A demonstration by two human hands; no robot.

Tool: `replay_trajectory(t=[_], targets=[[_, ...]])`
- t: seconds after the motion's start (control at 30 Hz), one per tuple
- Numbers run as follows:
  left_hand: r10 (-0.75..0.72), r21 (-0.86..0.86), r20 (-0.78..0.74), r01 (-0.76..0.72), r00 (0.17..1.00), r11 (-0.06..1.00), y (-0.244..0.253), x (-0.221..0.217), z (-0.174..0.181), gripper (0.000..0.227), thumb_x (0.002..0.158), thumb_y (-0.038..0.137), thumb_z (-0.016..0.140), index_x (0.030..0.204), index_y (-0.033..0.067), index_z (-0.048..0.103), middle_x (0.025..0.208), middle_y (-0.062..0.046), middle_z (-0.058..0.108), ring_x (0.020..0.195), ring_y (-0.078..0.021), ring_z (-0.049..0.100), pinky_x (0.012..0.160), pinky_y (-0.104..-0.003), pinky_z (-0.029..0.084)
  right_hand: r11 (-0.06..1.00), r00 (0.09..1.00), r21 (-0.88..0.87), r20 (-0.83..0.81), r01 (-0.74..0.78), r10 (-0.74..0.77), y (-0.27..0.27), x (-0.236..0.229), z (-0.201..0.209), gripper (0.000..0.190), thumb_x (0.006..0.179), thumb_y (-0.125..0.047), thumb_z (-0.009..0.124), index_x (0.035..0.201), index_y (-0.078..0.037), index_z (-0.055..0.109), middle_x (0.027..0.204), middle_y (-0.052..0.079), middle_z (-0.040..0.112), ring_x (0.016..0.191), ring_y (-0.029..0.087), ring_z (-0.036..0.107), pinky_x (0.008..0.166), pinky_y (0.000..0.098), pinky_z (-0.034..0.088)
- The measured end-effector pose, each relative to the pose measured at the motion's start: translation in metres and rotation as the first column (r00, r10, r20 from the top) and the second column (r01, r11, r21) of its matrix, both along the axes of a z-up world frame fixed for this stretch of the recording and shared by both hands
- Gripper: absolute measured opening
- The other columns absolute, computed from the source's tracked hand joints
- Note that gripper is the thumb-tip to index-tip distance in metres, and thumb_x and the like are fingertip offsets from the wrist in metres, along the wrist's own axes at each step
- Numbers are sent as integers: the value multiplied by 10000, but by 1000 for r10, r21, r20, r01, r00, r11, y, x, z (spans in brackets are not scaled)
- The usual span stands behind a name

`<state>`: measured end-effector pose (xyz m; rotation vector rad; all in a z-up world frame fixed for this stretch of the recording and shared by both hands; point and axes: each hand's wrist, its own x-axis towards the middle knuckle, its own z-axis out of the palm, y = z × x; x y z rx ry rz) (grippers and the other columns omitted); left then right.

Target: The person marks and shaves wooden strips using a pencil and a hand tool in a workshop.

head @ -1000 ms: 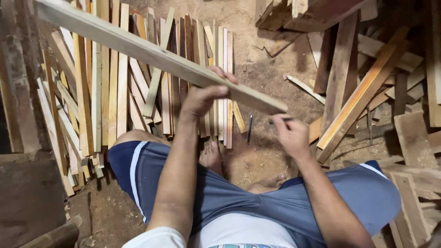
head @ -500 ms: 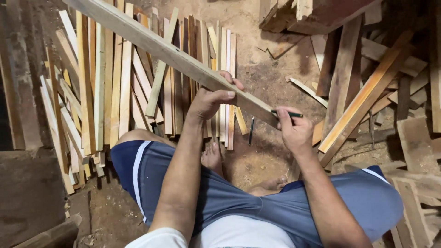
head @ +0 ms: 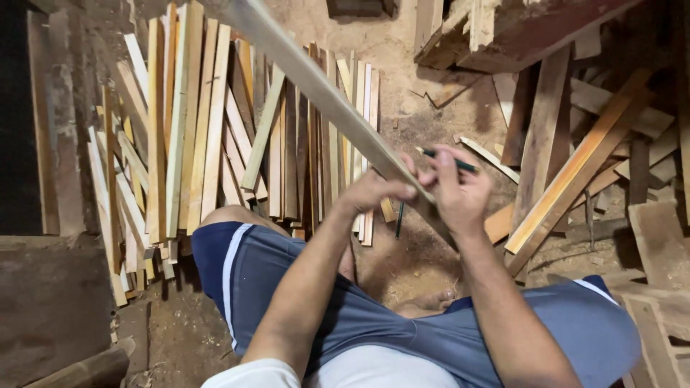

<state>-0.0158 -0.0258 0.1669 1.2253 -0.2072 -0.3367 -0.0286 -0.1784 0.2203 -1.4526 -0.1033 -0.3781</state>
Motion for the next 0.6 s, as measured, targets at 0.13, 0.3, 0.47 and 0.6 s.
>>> replay_trajectory(t=[0.13,0.3,0.47,0.6], targets=[[-77,218,-105,98,992,971,-20,-27,-37,551,679,153,889,1197,87,713,1132,-144,732,1033,-297,697,931,-447,575,996,990,24,114,-90,87,47,24,56,223,1055,-127,621,1124,65,710,701,177,697,548,164,665,455,241,539],[-244,268,-42,247,969,931,-35,-47,-41,506,685,69,846,1177,38,735,1111,-172,735,1034,-309,687,992,-471,540,990,948,95,310,-108,73,74,55,108,241,1072,-141,612,1171,59,705,728,161,697,561,159,658,502,245,569],[-334,149,-205,366,920,918,-32,-44,10,310,773,-65,687,1074,-89,620,854,-186,707,778,-280,716,688,-361,621,986,933,-106,323,-128,156,64,58,136,299,1094,-203,560,1234,45,652,914,126,717,633,129,637,516,227,481],[-368,67,-136,379,920,923,-23,-37,22,297,768,-16,664,1061,-20,624,941,-140,694,828,-248,688,757,-364,611,973,922,-172,329,-154,204,55,61,121,206,1082,-78,572,1175,72,678,860,107,685,556,101,564,439,210,440]])
